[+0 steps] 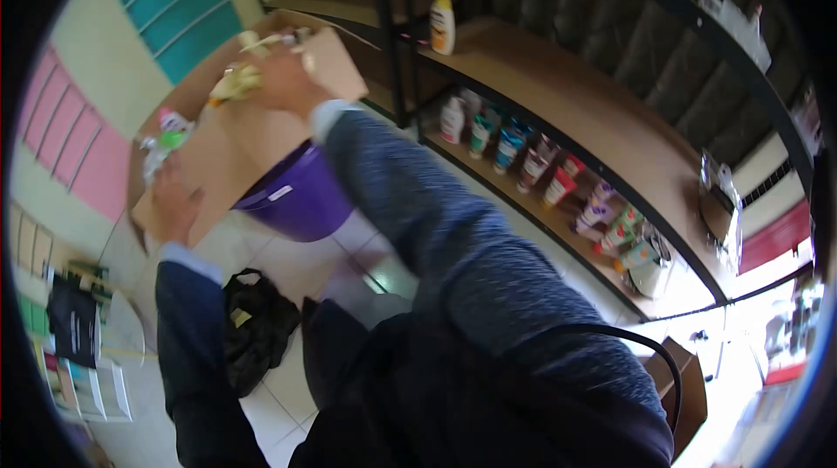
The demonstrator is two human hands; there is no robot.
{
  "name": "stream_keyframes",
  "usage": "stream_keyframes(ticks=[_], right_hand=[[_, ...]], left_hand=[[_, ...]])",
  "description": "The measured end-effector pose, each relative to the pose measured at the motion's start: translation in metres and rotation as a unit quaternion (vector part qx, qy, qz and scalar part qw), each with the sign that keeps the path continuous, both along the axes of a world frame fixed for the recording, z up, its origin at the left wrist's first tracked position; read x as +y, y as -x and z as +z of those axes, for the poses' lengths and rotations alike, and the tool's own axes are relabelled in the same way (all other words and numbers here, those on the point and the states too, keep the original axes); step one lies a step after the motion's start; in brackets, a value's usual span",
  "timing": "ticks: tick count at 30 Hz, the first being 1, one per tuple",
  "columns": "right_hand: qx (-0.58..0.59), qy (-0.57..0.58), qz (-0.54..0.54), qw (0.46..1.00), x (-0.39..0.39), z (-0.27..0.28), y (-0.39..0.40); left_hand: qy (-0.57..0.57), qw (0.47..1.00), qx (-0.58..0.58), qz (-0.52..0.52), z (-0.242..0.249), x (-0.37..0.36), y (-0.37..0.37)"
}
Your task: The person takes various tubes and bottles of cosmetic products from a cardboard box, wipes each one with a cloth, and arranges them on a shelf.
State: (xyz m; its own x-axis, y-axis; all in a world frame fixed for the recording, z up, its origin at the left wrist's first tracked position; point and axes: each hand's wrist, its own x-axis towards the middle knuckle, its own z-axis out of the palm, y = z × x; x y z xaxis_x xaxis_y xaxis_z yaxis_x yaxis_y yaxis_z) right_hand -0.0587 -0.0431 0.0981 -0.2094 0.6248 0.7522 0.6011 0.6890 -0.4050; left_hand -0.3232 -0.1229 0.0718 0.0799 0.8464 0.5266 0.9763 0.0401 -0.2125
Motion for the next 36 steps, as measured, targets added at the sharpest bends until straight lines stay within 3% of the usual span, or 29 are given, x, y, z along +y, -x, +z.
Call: stream_keyframes(ticks=[1, 5, 8, 9, 13, 15, 18, 22, 26, 27, 28, 30, 32, 36], right_hand=[[-0.066, 0.043, -0.057, 0.995, 0.003, -0.008, 0.010], [-0.075, 0.072, -0.113, 0.988, 0.040, -0.057, 0.038], [0.085, 0.053, -0.053, 0.994, 0.050, -0.056, 0.047], [0.168, -0.016, -0.037, 0.985, 0.056, -0.053, 0.054], [0.042, -0.081, -0.062, 0.994, 0.058, -0.035, 0.047], [-0.050, 0.043, -0.068, 0.995, 0.057, -0.031, 0.043], [-0.096, 0.069, -0.081, 0.990, 0.058, -0.022, 0.043], [-0.044, 0.037, -0.079, 0.995, 0.055, -0.023, 0.042], [-0.102, 0.076, -0.109, 0.986, 0.060, -0.022, 0.040], [-0.020, -0.031, -0.111, 0.993, 0.079, -0.039, 0.048], [0.009, -0.058, -0.118, 0.991, 0.080, -0.043, 0.048], [-0.022, -0.008, -0.106, 0.994, 0.068, -0.035, 0.036], [-0.024, -0.058, -0.116, 0.991, 0.068, -0.037, 0.032], [-0.041, -0.079, -0.049, 0.995, 0.072, -0.033, 0.018]], left_hand=[[-0.033, 0.997, -0.004, -0.071, -0.022, 0.019, 0.026], [-0.071, 0.997, 0.024, -0.037, -0.035, 0.049, 0.049], [-0.061, 0.997, 0.030, -0.022, -0.039, 0.058, 0.056], [-0.074, 0.996, 0.028, -0.038, -0.039, 0.057, 0.060], [-0.092, 0.995, 0.015, -0.041, -0.040, 0.056, 0.055], [-0.100, 0.994, 0.015, -0.043, -0.041, 0.055, 0.054], [-0.097, 0.994, 0.012, -0.042, -0.044, 0.051, 0.056], [-0.115, 0.990, 0.047, -0.062, -0.049, 0.054, 0.073], [-0.118, 0.981, 0.011, -0.153, -0.055, 0.037, 0.075], [-0.101, 0.985, -0.001, -0.142, -0.048, 0.026, 0.063], [-0.085, 0.988, -0.014, -0.131, -0.040, 0.014, 0.045], [-0.101, 0.986, 0.000, -0.135, -0.031, 0.000, 0.025], [-0.109, 0.991, -0.004, -0.072, -0.025, -0.002, 0.016], [-0.114, 0.972, -0.157, -0.132, -0.014, 0.011, 0.019]])
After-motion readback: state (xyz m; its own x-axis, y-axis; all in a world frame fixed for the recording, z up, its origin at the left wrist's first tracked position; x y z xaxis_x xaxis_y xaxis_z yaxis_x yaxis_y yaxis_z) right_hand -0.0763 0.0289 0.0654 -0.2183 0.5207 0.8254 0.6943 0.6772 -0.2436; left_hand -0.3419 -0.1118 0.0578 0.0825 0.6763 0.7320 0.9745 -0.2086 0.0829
